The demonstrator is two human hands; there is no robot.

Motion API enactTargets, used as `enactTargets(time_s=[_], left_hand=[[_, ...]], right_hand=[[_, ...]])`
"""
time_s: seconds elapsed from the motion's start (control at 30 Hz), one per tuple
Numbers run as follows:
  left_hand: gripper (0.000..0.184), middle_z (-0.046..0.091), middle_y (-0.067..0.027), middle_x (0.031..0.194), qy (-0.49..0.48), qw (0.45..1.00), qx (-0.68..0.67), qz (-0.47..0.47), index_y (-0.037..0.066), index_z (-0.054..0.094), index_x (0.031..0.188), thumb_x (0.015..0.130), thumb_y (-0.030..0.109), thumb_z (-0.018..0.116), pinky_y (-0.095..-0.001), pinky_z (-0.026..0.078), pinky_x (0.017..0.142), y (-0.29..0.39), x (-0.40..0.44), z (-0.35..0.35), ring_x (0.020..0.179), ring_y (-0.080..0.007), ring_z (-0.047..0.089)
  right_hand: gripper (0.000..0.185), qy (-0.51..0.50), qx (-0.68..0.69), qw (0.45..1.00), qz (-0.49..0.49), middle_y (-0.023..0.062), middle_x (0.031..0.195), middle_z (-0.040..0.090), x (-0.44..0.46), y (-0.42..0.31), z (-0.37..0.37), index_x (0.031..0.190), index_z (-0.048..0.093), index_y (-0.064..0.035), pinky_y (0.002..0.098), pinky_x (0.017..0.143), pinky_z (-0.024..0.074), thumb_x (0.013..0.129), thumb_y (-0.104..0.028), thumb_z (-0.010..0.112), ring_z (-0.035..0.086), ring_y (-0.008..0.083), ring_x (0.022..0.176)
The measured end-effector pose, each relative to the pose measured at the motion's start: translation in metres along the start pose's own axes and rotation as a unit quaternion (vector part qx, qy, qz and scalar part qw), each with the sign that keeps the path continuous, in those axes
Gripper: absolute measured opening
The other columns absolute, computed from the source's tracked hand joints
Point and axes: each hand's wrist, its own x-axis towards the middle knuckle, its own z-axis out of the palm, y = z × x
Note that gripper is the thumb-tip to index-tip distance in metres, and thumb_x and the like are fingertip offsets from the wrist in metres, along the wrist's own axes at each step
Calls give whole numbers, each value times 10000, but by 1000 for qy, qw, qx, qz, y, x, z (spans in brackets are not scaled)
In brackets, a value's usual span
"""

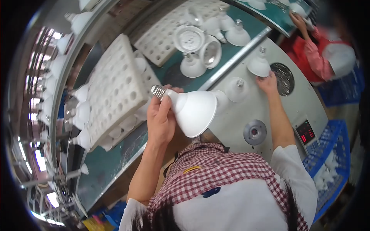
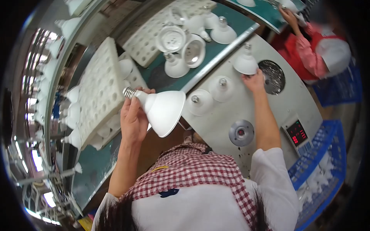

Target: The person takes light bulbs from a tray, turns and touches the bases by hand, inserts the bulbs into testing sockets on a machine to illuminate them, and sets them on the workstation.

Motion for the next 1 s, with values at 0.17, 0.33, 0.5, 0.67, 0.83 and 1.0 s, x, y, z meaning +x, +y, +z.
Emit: enactTargets(time_s=[0.17,0.33,0.5,0.67,0.83,1.0], left_hand=[[295,521,-113,1088,8,995,-89,35,38,440,1108,841,131,523,-338,378,907,10,7,-12,1023,-198,485],[326,500,-98,1137,-34,988,-119,95,50,450,1118,820,131,554,-340,355,938,16,17,-20,1067,-184,458],[400,452,-113,1192,-131,972,68,184,38,454,1122,769,125,622,-332,350,939,21,25,-1,1093,-194,440],[540,429,-124,1195,-73,979,174,83,54,407,1213,728,35,644,-339,401,898,43,6,-17,1080,-220,454],[486,515,-144,1073,-106,983,130,69,-31,375,1210,810,163,571,-318,446,831,51,2,-32,942,-209,549],[395,551,-159,994,-114,991,61,-36,-74,429,1148,851,175,506,-325,493,779,54,6,-39,899,-219,566]], right_hand=[[479,165,-369,907,-121,147,1031,515,-19,-5,33,1158,409,1,301,615,478,763,-208,581,539,203,825],[366,-97,-427,854,-281,102,928,557,-160,24,137,1090,492,0,206,525,458,847,-273,498,529,99,755],[271,-326,-381,860,-95,-14,683,524,-261,71,209,971,552,-2,152,444,350,838,-238,536,432,30,507],[174,-361,-402,812,-221,-33,685,515,-257,73,221,920,573,-12,156,473,339,813,-149,579,413,18,551],[137,-421,-442,752,-249,-12,763,549,-241,75,225,922,578,3,166,604,407,812,-76,559,478,36,667],[187,-426,-471,719,-282,5,802,563,-236,72,239,979,577,7,181,671,423,807,-67,560,507,55,724]])
